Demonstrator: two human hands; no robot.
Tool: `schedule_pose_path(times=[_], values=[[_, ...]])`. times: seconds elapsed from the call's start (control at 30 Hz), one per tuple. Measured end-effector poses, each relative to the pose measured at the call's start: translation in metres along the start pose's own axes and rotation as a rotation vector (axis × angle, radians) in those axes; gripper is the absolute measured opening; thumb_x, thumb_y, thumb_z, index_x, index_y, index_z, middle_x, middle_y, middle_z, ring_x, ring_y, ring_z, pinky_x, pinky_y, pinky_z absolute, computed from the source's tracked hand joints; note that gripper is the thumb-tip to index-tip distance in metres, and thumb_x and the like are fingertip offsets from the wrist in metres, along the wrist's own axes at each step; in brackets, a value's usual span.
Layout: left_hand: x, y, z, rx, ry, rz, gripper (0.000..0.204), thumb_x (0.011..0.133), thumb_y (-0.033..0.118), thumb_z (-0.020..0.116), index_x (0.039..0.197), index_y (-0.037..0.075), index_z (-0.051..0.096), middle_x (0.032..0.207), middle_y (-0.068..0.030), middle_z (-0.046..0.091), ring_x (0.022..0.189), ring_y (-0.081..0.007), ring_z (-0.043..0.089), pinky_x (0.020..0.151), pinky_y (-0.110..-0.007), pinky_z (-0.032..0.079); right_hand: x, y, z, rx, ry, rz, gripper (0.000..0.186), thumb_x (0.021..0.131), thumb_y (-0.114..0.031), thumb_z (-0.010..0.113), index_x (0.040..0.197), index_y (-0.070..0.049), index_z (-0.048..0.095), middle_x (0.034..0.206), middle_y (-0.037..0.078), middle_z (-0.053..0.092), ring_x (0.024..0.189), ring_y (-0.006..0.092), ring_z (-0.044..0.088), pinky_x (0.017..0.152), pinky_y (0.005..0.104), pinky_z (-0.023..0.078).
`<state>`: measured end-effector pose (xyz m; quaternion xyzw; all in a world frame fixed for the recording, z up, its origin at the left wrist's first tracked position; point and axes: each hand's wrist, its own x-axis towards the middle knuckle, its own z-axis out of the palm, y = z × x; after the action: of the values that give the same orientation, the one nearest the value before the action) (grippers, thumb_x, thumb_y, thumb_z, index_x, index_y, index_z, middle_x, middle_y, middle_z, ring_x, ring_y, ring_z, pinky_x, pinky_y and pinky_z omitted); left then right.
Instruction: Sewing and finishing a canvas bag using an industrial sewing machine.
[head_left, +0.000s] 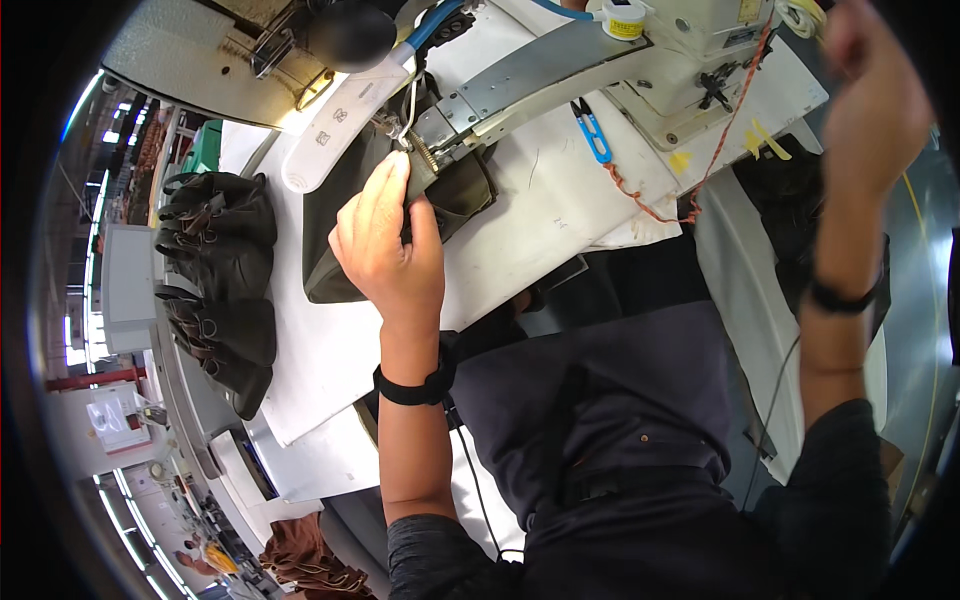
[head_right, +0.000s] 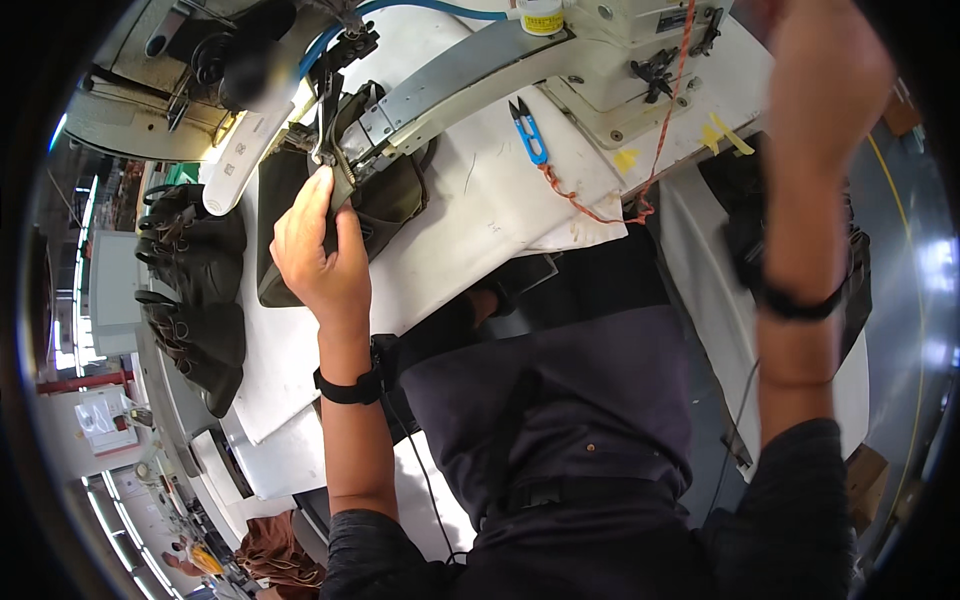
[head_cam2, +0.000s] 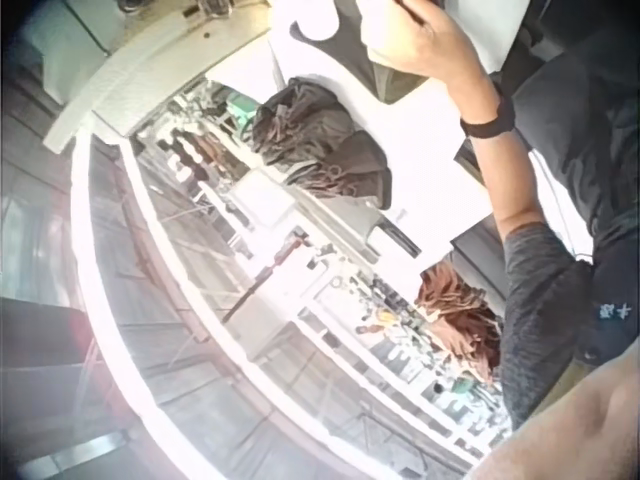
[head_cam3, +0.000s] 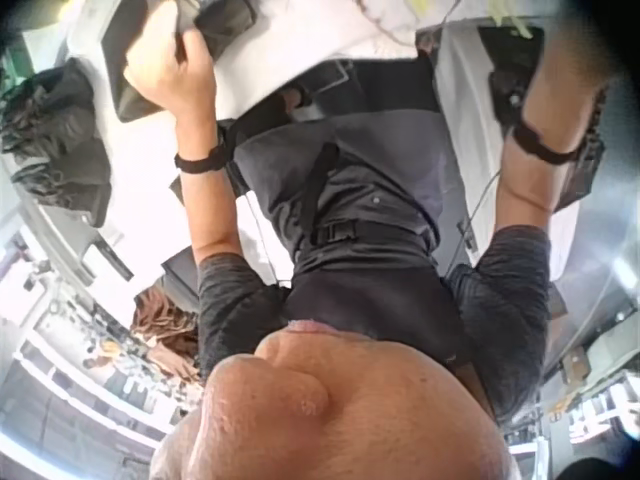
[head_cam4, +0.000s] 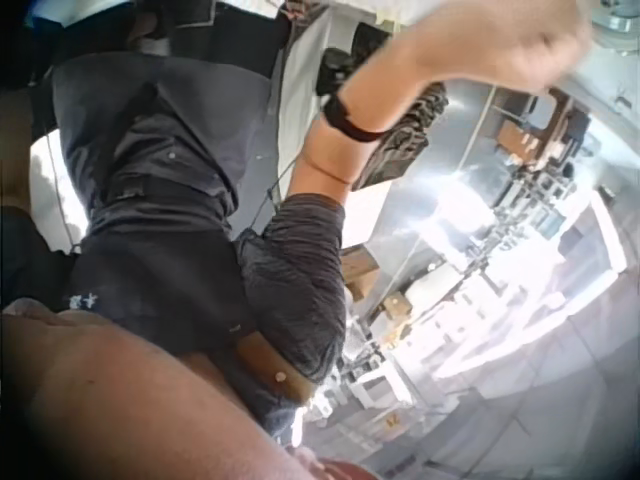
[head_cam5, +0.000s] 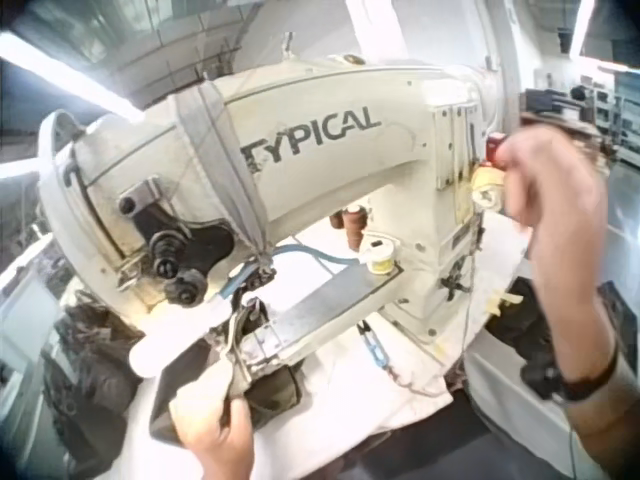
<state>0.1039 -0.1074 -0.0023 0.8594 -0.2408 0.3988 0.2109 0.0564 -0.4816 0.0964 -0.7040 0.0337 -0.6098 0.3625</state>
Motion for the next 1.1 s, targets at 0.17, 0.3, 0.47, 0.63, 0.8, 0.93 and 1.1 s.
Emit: schedule_pose_path(times=[0.17, 0.3, 0.47, 0.63, 0.8, 0.93, 1.1], values=[[-0.006, -0.018, -0.002, -0.001, 0.014, 0.036, 0.040, 0.080, -0.001, 0.070, 0.118, 0.009, 0.075, 0.120, -0.0028, 0.075, 0.102, -0.0203, 0.068, 0.091, -0.033, 0.044, -0.134, -0.083, 0.114, 0.538, -0.792, 0.488, 0.023, 0.098, -0.022, 0.070, 0.092, 0.000, 0.072, 0.065, -0.002, 0.062, 0.056, 0.0037, 0.051, 0.051, 0.0236, 0.039], [-0.004, -0.016, -0.002, -0.011, -0.002, 0.030, 0.040, 0.079, -0.001, 0.070, 0.118, 0.009, 0.075, 0.120, -0.0026, 0.075, 0.100, -0.0202, 0.067, 0.090, -0.033, 0.043, -0.133, -0.098, 0.156, 0.787, -0.896, 0.753, 0.020, 0.097, -0.019, 0.070, 0.093, 0.000, 0.071, 0.068, 0.000, 0.065, 0.056, 0.0031, 0.053, 0.051, 0.0201, 0.040], [-0.004, -0.024, -0.002, -0.029, -0.019, 0.037, 0.040, 0.079, -0.002, 0.068, 0.117, 0.010, 0.076, 0.119, -0.0015, 0.075, 0.099, -0.0192, 0.066, 0.090, -0.032, 0.043, -0.145, -0.097, 0.165, 0.725, -0.842, 0.693, 0.022, 0.096, -0.016, 0.067, 0.080, -0.001, 0.063, 0.063, 0.001, 0.062, 0.048, 0.0046, 0.049, 0.043, 0.0225, 0.036], [-0.002, -0.026, -0.003, -0.057, -0.017, 0.039, 0.038, 0.080, -0.002, 0.068, 0.115, 0.010, 0.077, 0.118, -0.0003, 0.075, 0.097, -0.0176, 0.065, 0.088, -0.031, 0.042, -0.160, -0.100, 0.175, 0.485, -0.709, 0.605, 0.036, 0.087, -0.013, 0.066, 0.064, 0.002, 0.042, 0.056, 0.011, 0.050, 0.051, 0.0183, 0.045, 0.052, 0.0378, 0.039], [-0.005, -0.024, -0.002, -0.020, 0.008, 0.053, 0.038, 0.080, -0.001, 0.068, 0.116, 0.010, 0.076, 0.120, 0.0003, 0.075, 0.095, -0.0169, 0.064, 0.083, -0.031, 0.042, -0.164, -0.104, 0.170, 0.448, -0.706, 0.575, 0.025, 0.093, -0.015, 0.063, 0.077, 0.003, 0.056, 0.059, 0.007, 0.056, 0.049, 0.0142, 0.047, 0.049, 0.0314, 0.040], [-0.005, -0.018, -0.004, 0.042, -0.001, 0.049, 0.038, 0.081, 0.000, 0.069, 0.117, 0.009, 0.075, 0.120, 0.0010, 0.074, 0.094, -0.0167, 0.064, 0.081, -0.031, 0.042, -0.175, -0.105, 0.138, 0.375, -0.829, 0.688, 0.022, 0.099, -0.018, 0.062, 0.094, 0.002, 0.070, 0.067, 0.002, 0.064, 0.051, 0.0070, 0.054, 0.047, 0.0239, 0.043], [-0.007, -0.014, -0.002, 0.050, 0.012, 0.023, 0.037, 0.083, 0.003, 0.070, 0.119, 0.009, 0.074, 0.123, 0.0005, 0.073, 0.097, -0.0178, 0.064, 0.085, -0.032, 0.042, -0.189, -0.110, 0.142, 0.860, -0.824, 1.068, 0.023, 0.099, -0.022, 0.066, 0.093, 0.000, 0.071, 0.077, 0.003, 0.068, 0.059, 0.0070, 0.058, 0.053, 0.0232, 0.047]])
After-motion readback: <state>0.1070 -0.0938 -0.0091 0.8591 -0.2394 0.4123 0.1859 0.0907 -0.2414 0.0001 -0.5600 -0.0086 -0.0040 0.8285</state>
